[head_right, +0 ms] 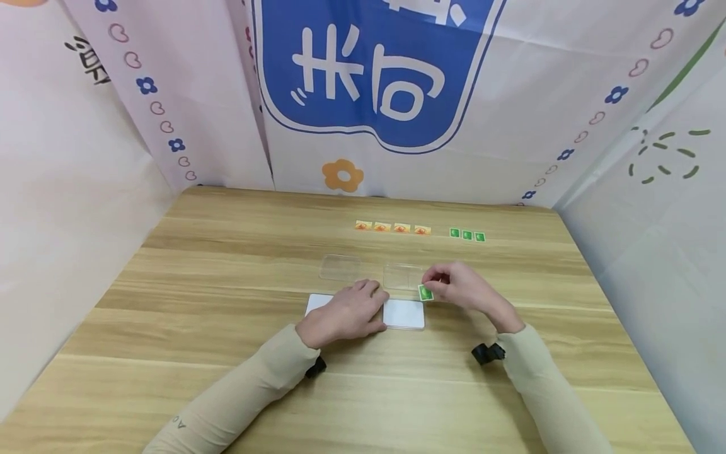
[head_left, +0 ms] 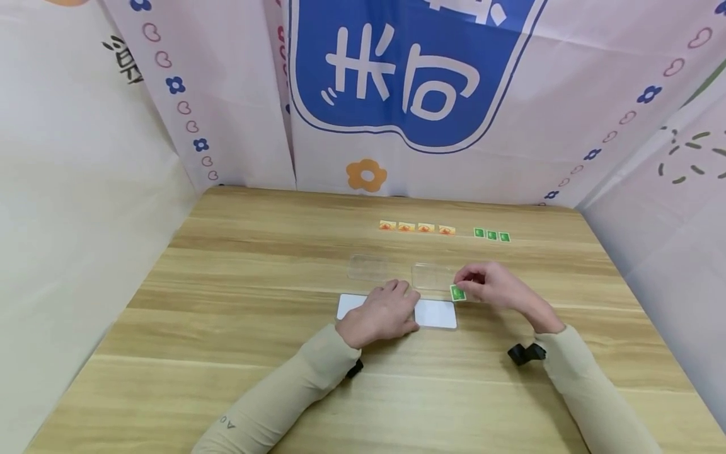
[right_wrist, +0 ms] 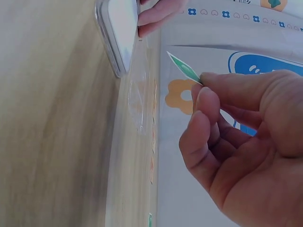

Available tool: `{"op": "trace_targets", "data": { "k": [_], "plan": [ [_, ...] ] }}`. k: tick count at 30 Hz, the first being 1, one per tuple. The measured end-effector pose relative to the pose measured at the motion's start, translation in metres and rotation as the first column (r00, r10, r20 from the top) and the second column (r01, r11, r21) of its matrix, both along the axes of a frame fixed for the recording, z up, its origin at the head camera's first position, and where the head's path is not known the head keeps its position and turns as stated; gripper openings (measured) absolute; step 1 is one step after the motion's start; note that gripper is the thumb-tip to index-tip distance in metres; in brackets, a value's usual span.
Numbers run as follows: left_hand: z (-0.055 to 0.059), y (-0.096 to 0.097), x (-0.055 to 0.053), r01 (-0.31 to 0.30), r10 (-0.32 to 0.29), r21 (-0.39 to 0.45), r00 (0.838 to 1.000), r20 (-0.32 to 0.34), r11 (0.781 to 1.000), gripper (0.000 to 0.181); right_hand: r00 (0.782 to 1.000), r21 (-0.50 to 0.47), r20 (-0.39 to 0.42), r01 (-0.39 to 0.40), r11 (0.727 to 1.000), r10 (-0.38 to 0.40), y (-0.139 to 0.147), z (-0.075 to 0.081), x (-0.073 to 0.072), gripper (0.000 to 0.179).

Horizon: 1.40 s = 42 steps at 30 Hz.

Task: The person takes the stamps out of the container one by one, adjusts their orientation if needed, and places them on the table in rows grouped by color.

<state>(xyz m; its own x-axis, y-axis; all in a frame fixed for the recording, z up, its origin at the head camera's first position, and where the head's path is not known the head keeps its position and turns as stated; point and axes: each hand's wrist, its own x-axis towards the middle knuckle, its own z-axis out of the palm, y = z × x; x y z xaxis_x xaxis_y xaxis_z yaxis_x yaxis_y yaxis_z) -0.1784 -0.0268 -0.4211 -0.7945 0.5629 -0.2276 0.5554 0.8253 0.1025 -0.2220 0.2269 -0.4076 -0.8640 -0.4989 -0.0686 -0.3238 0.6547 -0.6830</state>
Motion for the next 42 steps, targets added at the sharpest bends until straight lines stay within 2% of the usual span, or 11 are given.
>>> {"op": "trace_targets", "data": {
  "k": [20,30,42],
  "plan": [
    [-0.001,-0.001,0.001,-0.007,0.007,0.006,1.000,0.016,1.000,0.046,0.997,0.001,0.022,0.068,0.998,-0.068,0.015,0.006,-0.024,0.015],
    [-0.001,0.000,0.001,-0.014,0.014,0.002,1.000,0.018,1.000,0.047,0.997,-0.018,-0.015,0.077,0.997,-0.077,0.021,0.007,-0.041,0.012],
    [0.000,0.000,0.001,-0.004,0.004,-0.011,1.000,0.008,1.000,0.045,0.990,-0.017,0.049,0.135,0.991,-0.134,0.028,0.010,-0.058,0.016]
  ]
}}
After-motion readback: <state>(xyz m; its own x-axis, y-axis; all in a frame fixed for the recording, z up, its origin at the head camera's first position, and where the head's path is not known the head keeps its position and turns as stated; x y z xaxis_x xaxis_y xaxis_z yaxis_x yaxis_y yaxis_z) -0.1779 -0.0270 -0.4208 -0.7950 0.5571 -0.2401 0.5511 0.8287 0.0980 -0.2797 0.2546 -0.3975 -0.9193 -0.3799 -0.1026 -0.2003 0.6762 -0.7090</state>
